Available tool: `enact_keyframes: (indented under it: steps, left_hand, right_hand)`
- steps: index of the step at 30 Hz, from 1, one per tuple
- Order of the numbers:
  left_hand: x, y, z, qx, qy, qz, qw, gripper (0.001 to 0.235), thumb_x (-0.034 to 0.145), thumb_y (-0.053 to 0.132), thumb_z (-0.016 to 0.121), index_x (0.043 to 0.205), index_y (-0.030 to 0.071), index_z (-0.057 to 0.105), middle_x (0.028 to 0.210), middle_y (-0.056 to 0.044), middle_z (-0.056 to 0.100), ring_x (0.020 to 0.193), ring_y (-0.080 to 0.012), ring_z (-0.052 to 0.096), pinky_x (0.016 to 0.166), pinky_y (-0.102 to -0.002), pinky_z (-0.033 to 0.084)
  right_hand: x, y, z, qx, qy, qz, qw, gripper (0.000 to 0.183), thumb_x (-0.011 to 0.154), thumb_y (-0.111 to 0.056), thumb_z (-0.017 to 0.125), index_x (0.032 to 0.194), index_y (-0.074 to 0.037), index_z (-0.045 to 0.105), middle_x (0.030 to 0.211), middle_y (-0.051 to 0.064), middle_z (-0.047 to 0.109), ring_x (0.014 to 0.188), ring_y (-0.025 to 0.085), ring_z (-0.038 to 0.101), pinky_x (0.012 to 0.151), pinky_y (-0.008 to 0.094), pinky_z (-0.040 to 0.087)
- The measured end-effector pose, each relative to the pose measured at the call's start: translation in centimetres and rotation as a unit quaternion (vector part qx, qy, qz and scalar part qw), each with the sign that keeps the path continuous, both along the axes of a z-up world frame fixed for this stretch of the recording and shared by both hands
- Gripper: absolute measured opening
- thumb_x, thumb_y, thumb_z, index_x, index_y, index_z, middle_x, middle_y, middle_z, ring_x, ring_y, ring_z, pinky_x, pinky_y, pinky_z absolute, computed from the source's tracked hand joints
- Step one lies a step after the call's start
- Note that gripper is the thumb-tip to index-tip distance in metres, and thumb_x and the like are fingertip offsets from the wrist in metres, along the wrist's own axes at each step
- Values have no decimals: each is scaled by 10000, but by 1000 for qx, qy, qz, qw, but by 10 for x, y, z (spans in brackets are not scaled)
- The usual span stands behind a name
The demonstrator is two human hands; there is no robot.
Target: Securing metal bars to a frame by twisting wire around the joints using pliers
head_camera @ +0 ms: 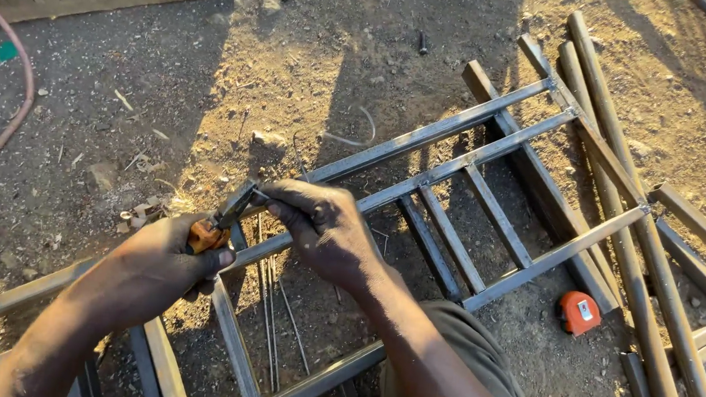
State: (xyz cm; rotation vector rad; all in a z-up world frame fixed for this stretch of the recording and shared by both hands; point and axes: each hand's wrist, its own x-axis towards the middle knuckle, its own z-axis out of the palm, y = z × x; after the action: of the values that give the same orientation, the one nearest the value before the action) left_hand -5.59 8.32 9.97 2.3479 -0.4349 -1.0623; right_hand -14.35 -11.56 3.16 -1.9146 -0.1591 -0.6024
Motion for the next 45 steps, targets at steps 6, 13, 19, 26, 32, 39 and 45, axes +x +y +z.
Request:
enact_keyframes:
  steps: [6, 13, 19, 26, 32, 39, 45]
  left_hand:
    - [-14, -13, -11, 83, -143, 27, 986, 187, 918, 304, 633, 851, 138, 686, 756, -101, 714, 693, -249, 575, 689, -392, 433]
    - [-17, -16, -14, 93, -198, -1, 976, 417, 844, 120, 500, 1250, 121, 599, 949, -283, 731, 816, -415, 715, 707, -497, 560]
    - [-19, -20, -17, 180, -199, -18, 963, 160, 986, 177, 444, 1032, 139, 592, 941, -136, 763, 757, -325, 717, 698, -461, 552]
    - [-17, -18, -44, 215, -244, -45, 945, 221, 940, 316, 593, 1074, 141, 581, 1017, -140, 760, 894, -401, 755, 785, -537, 566]
    - [-19, -12, -76, 223, -345, -78, 908, 196, 971, 314, 517, 1031, 136, 573, 891, -110, 750, 765, -335, 767, 627, -495, 589]
    - [-21, -9, -96, 260, -470, -131, 833, 295, 1087, 192, 331, 935, 133, 577, 767, -68, 690, 644, -228, 710, 525, -368, 579]
    - [-2, 2, -71, 183, -361, -111, 908, 245, 1036, 113, 295, 988, 123, 536, 691, -41, 664, 550, -229, 678, 488, -393, 546]
  right_hand:
    - [-1, 0, 7, -24, 124, -35, 991, 273, 999, -290, 582, 1171, -157, 747, 1120, 36, 803, 985, 161, 778, 767, 311, 569]
    - [0, 3, 9, -88, 156, -60, 982, 279, 977, -240, 566, 1198, -224, 736, 1184, 23, 784, 1070, 252, 766, 809, 392, 603]
    - [-1, 14, 16, -56, 232, -51, 970, 277, 1006, -212, 535, 1086, -325, 775, 749, -13, 741, 569, 164, 589, 523, 330, 423]
    - [3, 22, -9, -127, 262, -132, 947, 331, 971, -237, 600, 1270, -304, 725, 1113, -6, 782, 896, 223, 749, 755, 413, 602]
    - [3, 29, -8, -165, 322, -137, 922, 336, 983, -209, 500, 1167, -298, 766, 783, 49, 754, 643, 270, 658, 569, 453, 497]
    - [8, 37, -32, -120, 392, -130, 903, 426, 987, -115, 435, 1241, -260, 745, 652, -51, 673, 446, 100, 392, 434, 256, 312]
    - [3, 33, -3, -39, 336, -83, 937, 297, 1043, -248, 532, 1256, -198, 732, 744, -15, 724, 448, 84, 426, 410, 241, 358]
